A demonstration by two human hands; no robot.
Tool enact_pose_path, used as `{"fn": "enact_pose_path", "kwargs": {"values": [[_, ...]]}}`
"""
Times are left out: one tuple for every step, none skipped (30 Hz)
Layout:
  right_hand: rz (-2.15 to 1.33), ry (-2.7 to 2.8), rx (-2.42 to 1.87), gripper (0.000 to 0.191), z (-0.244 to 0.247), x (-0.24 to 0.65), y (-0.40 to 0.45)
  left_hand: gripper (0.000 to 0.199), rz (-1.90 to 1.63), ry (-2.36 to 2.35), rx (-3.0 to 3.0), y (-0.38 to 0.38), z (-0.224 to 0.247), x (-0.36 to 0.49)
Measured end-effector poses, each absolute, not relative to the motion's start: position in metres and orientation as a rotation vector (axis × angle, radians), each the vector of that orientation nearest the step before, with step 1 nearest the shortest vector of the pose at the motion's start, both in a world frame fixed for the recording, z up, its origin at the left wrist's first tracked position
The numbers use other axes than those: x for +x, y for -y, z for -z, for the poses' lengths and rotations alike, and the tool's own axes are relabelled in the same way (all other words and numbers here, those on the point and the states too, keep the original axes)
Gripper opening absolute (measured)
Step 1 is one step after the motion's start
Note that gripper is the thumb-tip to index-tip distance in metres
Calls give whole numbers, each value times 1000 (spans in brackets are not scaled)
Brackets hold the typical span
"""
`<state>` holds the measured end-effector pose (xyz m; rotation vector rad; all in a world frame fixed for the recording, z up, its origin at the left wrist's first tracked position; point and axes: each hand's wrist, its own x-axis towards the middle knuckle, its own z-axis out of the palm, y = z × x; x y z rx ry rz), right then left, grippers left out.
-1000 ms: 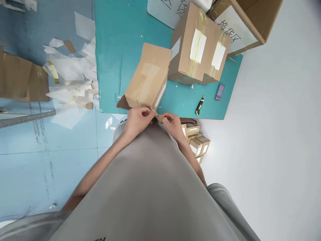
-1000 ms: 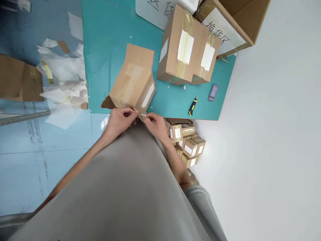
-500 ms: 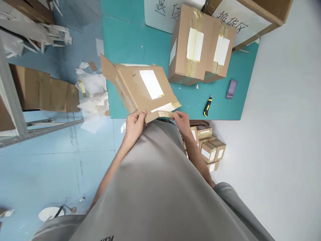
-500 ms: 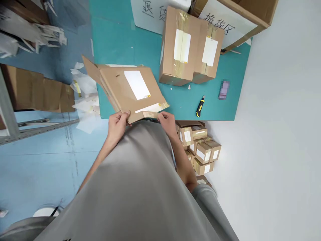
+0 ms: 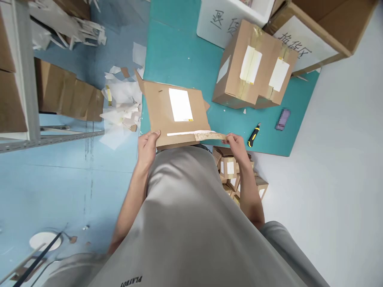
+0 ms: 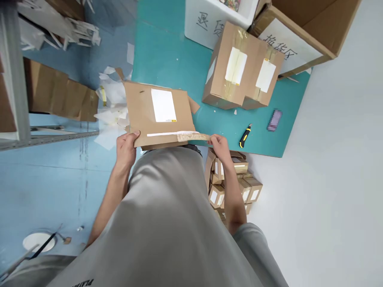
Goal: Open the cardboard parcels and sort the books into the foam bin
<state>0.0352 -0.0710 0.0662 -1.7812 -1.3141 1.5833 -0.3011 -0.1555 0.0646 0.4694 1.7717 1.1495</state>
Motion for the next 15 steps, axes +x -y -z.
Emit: {"fn": "enact_pose_path", "kwargs": {"values": [[-1673,1315,-1724,28,-66,23,68,30,-1157,-1765,471,158,-65,-309],[-1739,1314,-1684,30,-66,8,66,29,-1168,-1759,475,161,-67,-317],[-1772,1317,-1666,31,-66,-7,63,28,-1183,-1753,477,164,-69,-324],[-1773,1329,-1666,31,-66,-23,59,28,-1200,-1750,478,168,-72,-331],[-1764,1349,-1672,30,-67,-39,56,29,-1217,-1750,477,171,-75,-338],[-1765,1369,-1671,30,-67,-54,53,29,-1234,-1756,475,175,-79,-344],[-1786,1383,-1658,31,-68,-68,49,29,-1249,-1768,469,180,-81,-349],[-1831,1391,-1631,33,-69,-82,46,30,-1259,-1783,464,184,-83,-355],[-1885,1396,-1597,34,-70,-96,42,30,-1264,-1801,459,188,-85,-362],[-1924,1403,-1564,36,-71,-109,39,31,-1269,-1822,452,193,-85,-369],[-1931,1423,-1541,37,-71,-122,35,32,-1282,-1851,437,198,-85,-377],[-1904,1465,-1529,38,-70,-135,30,33,-1303,-1883,417,204,-84,-386],[-1850,1531,-1526,37,-69,-147,24,34,-1332,-1920,391,211,-82,-396],[-1769,1618,-1532,35,-66,-157,17,35,-1371,-1957,355,218,-81,-408],[-1652,1717,-1555,32,-62,-166,8,36,-1396,-1974,313,226,-81,-420]]}}
